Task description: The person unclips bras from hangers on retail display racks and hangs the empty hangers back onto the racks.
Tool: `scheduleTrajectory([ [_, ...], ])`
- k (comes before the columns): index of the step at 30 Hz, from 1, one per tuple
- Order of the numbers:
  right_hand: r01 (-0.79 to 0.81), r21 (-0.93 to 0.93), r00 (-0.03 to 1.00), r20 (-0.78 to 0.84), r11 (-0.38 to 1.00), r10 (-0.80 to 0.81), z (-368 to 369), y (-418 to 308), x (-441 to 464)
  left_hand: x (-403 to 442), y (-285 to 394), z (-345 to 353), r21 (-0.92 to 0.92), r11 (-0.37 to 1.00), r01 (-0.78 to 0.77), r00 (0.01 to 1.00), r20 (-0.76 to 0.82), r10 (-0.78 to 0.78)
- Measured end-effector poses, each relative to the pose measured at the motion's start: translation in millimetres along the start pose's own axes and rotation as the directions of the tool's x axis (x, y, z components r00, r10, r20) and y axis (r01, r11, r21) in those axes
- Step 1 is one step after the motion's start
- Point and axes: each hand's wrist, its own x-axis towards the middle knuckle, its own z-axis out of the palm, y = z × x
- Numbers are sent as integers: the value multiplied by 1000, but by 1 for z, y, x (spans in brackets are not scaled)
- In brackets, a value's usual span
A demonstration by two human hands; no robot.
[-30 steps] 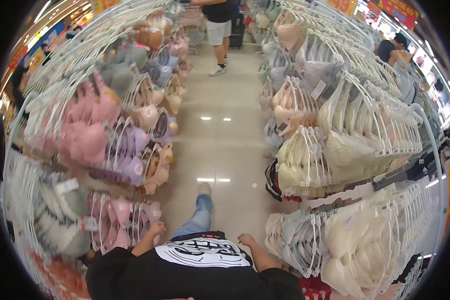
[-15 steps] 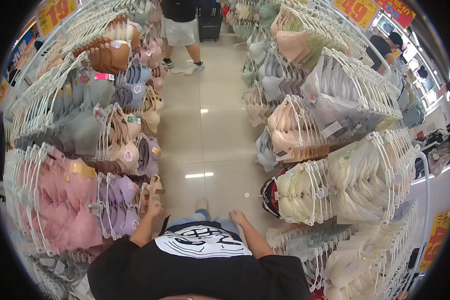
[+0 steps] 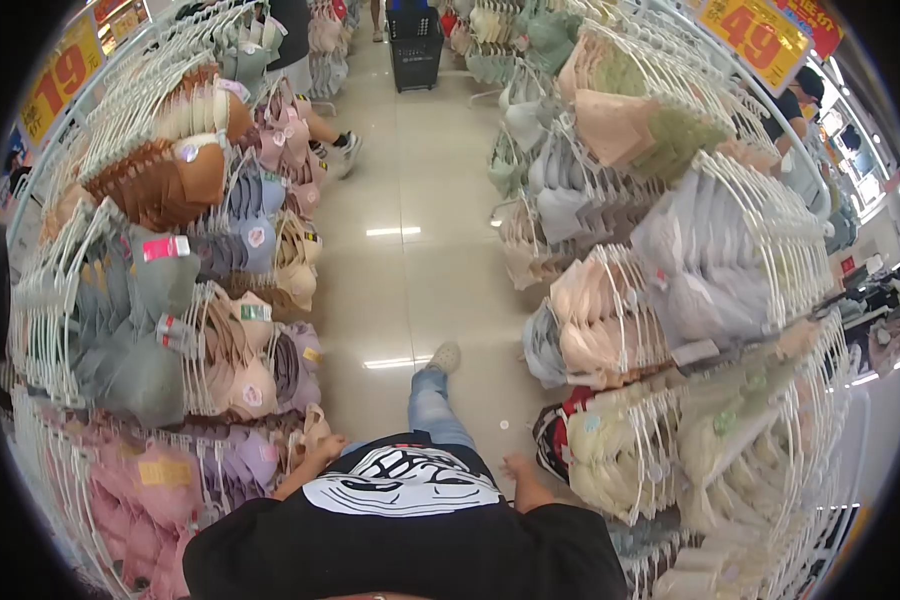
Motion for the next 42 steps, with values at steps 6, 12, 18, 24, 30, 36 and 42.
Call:
scheduleTrajectory([
  [6,-101,-59,995,18,993,103,-15,-104,41,65,4,-56,310,949,-53,992,-94,87],
  [12,632,-501,696,30,592,-718,-33,-277,175,174,112,-142,532,827,-182,971,-34,236],
  [18,469,539,839,-26,700,-543,-88,-513,33,221,302,-204,-268,879,-395,913,-224,342],
  [24,422,907,699,-339,-20,-630,-149,-606,9,277,329,-230,-72,993,-94,983,149,104],
  [30,465,832,668,-554,-303,-496,-178,-637,8,344,333,-291,578,789,-209,875,471,-113],
  [36,450,749,660,-646,-487,-383,-177,-659,21,432,465,-356,308,946,-104,962,274,17],
  [42,520,667,596,-731,-534,-332,-171,-676,10,504,580,-372,164,944,-286,936,259,239],
])
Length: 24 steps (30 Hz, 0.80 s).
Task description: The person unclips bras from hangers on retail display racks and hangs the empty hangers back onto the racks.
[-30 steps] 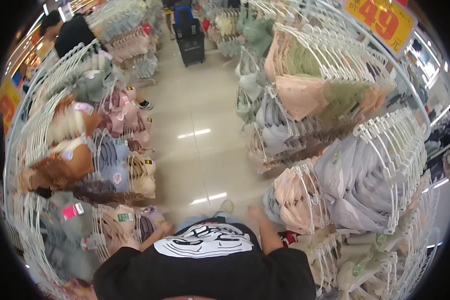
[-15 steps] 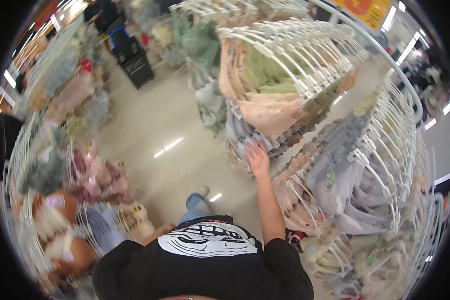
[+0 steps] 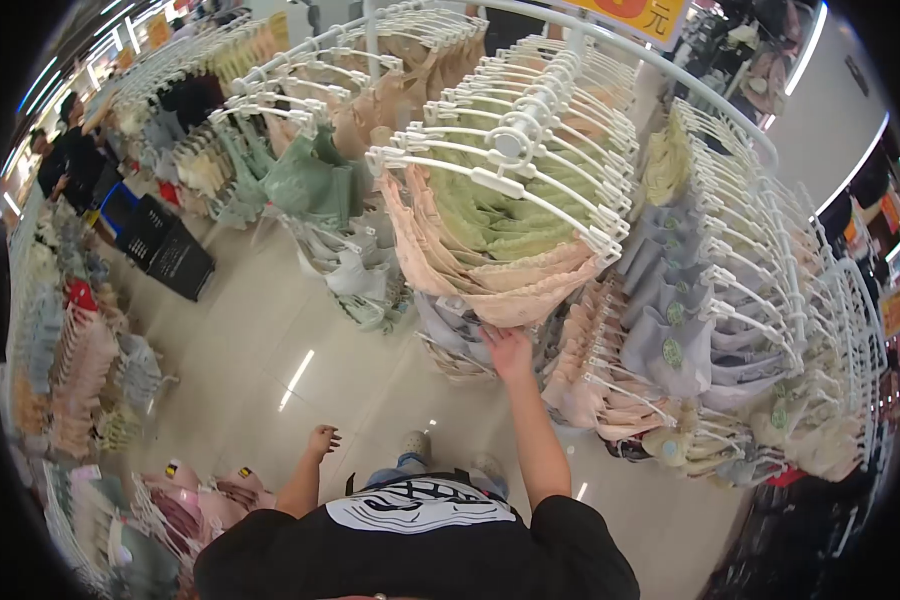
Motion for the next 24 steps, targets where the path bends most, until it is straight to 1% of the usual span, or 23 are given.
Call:
scheduleTrajectory([
  [2,18,-26,999,41,999,-17,-2,0,-8,13,17,2,39,999,-36,997,63,33],
  [5,41,-119,999,-16,992,-43,-8,5,-24,17,25,16,133,990,-47,985,174,24],
  [8,61,-285,990,-104,957,-94,-8,10,-43,15,12,31,248,968,-41,954,298,-36],
  [11,20,-272,993,-109,962,-51,-32,14,-57,0,11,47,341,936,-87,903,424,-71],
  [14,-11,-201,991,-136,980,-17,-42,16,-86,-7,14,63,294,937,-191,894,446,42],
  [16,-26,-84,983,-181,996,10,-33,10,-109,-12,35,76,313,885,-345,893,400,207],
  [17,-36,-19,978,-205,999,31,-25,8,-123,-23,55,85,290,846,-447,873,347,343],
  [18,-21,-1,982,-185,1000,21,-14,4,-136,-35,83,94,278,793,-542,835,289,469],
  [19,-7,21,986,-169,1000,11,-1,-3,-147,-38,105,101,164,733,-660,737,329,590],
  [20,7,43,988,-157,999,0,6,-7,-157,-49,135,108,172,629,-758,649,294,702],
  [22,62,10,992,-114,998,-60,5,-14,-171,-75,193,122,-25,604,-796,576,271,771],
  [23,92,-10,992,-90,996,-93,6,-18,-176,-87,220,126,-44,565,-824,524,322,788],
  [24,118,3,987,-106,993,-117,8,-22,-181,-94,239,132,-68,527,-847,469,368,803],
])
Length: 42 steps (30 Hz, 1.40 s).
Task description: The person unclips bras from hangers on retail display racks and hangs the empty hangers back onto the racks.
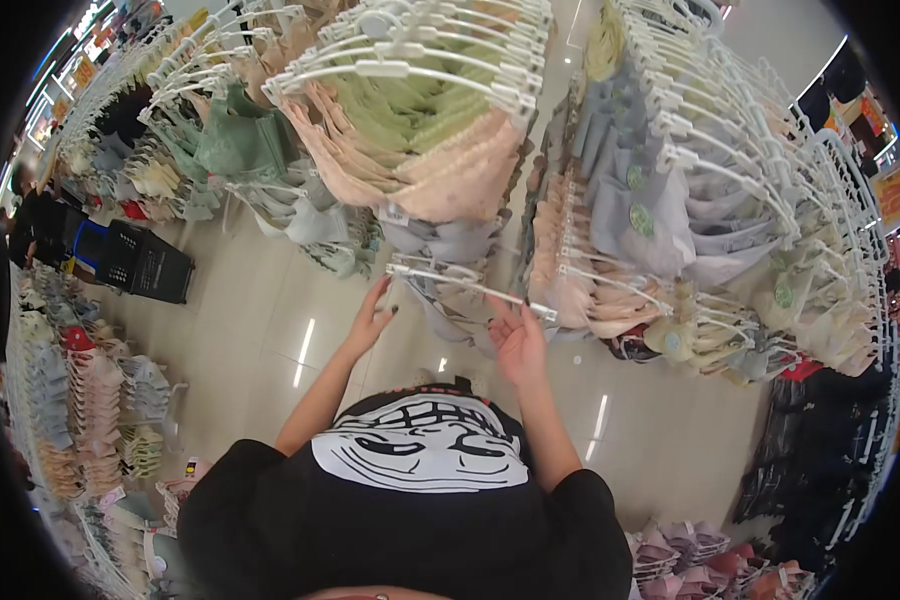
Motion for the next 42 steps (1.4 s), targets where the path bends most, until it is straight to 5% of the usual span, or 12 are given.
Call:
scheduleTrajectory([
  [6,102,161,991,-102,982,-87,14,-31,-24,38,48,14,-304,949,-83,997,-24,79],
  [9,70,298,997,-11,952,-70,11,-38,-35,43,80,22,-283,932,-226,972,-130,196],
  [14,-125,550,985,167,826,38,3,-45,-41,45,130,18,-402,885,-234,969,-24,246],
  [20,103,227,978,-199,968,-58,11,-41,-33,38,173,23,-388,875,-288,954,-38,297],
  [23,-11,-127,984,-180,992,-12,29,-34,-39,37,184,26,-393,889,-233,968,-11,249],
  [26,207,-635,972,48,744,-229,56,-22,-46,30,189,27,-348,917,-195,978,0,208],
  [27,421,-770,875,208,478,-437,67,-22,-45,28,191,27,-324,926,-192,979,7,205],
  [29,606,-763,527,596,-223,-606,96,-30,-31,23,194,26,-268,948,-170,982,36,186],
  [31,642,-697,504,697,-319,-510,129,-44,-21,20,200,26,-178,965,-193,977,55,205],
  [33,666,-722,625,678,-188,-388,142,-49,-16,16,209,25,-54,966,-254,965,61,257],
  [35,571,-804,820,548,165,-165,145,-49,-12,11,214,22,-117,975,-188,980,47,195],
  [42,392,-766,894,449,509,-13,169,-54,-8,11,209,11,58,922,-383,923,-15,385],
])
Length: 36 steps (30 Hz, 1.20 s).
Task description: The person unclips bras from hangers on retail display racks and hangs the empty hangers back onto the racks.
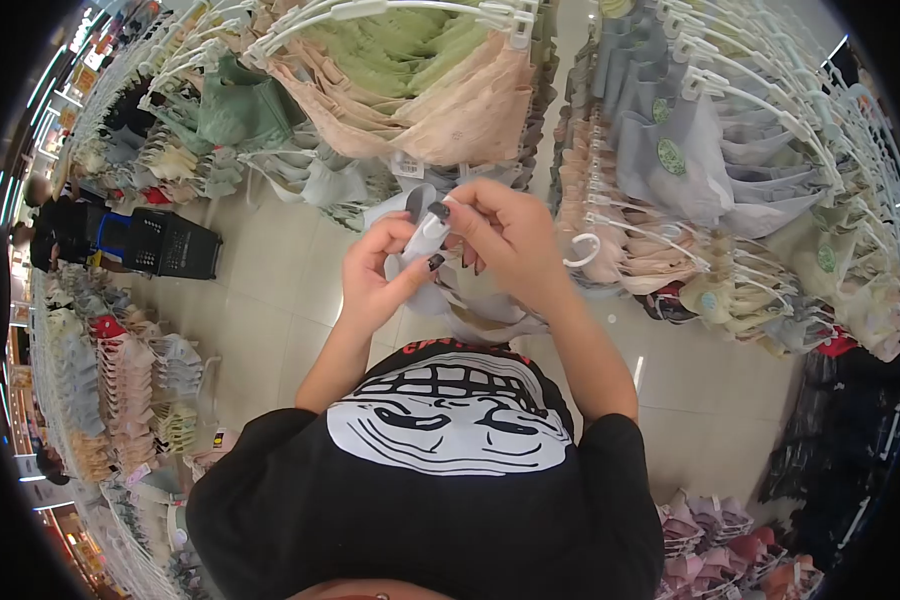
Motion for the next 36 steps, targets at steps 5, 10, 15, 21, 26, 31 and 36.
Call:
scheduleTrajectory([
  [5,-86,46,994,75,995,82,-3,1,8,-3,-10,-4,-198,978,58,997,60,-47],
  [10,-131,98,977,182,986,112,-8,4,11,-15,-8,5,-234,962,142,986,-49,-157],
  [15,-57,116,958,285,992,22,-15,12,8,-17,-4,7,-133,979,152,979,-114,-167],
  [21,-25,118,976,217,993,-2,-14,13,0,-16,0,5,-70,982,177,979,-86,-182],
  [26,-67,207,988,149,976,36,-21,6,-1,-16,3,2,-96,979,178,981,-60,-184],
  [31,-45,167,995,98,985,28,-20,9,-1,-17,9,4,-128,969,211,974,-54,-219],
  [36,-58,174,994,101,983,41,-13,10,0,-19,9,2,-90,977,196,976,-74,-202],
])
